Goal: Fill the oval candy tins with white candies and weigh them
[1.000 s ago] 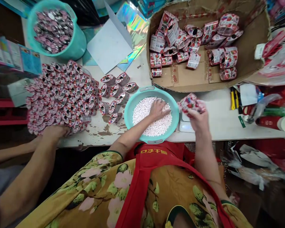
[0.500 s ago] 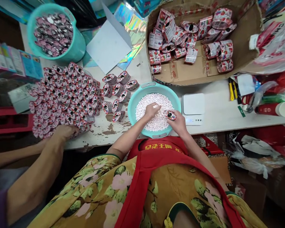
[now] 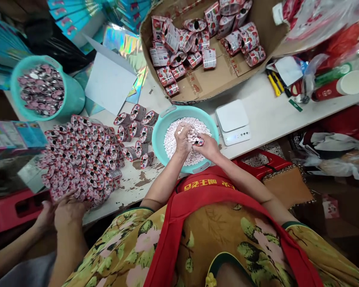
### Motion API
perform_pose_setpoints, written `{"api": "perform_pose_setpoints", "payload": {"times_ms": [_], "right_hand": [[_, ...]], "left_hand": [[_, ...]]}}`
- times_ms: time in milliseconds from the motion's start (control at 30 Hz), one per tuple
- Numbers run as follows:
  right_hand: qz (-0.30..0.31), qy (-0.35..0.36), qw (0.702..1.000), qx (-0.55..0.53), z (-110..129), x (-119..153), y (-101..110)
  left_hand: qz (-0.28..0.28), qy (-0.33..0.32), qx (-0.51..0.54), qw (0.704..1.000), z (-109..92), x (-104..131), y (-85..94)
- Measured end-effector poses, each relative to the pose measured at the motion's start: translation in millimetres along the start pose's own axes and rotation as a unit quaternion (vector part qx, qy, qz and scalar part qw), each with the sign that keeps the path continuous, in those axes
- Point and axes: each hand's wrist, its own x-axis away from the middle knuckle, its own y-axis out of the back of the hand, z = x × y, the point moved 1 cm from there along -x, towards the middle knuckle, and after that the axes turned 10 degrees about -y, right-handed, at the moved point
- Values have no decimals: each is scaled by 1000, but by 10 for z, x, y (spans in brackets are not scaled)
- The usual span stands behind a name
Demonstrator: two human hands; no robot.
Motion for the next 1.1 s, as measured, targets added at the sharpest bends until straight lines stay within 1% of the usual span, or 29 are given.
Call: {"api": "perform_pose_setpoints", "payload": {"times_ms": [133, 267, 533, 767, 1000, 1100], "right_hand": [[-22, 1, 1000, 21, 38, -8, 26], [-25, -16, 999, 27, 69, -6, 58], [-52, -7, 998, -45, 25, -15, 60], [-77, 0, 991, -110, -2, -86, 38], [-53, 4, 990, -131, 9, -143, 15], [-52, 7, 988, -145, -5, -162, 22]], "left_hand": [[-3, -15, -8, 1000, 3, -27, -68], [2, 7, -29, 1000, -16, -37, -135], [27, 21, -17, 999, -67, -70, -199], [54, -16, -32, 998, -92, -109, -228], [53, -21, -78, 995, -59, -180, -241], [71, -26, -76, 994, -39, -232, -249]]}}
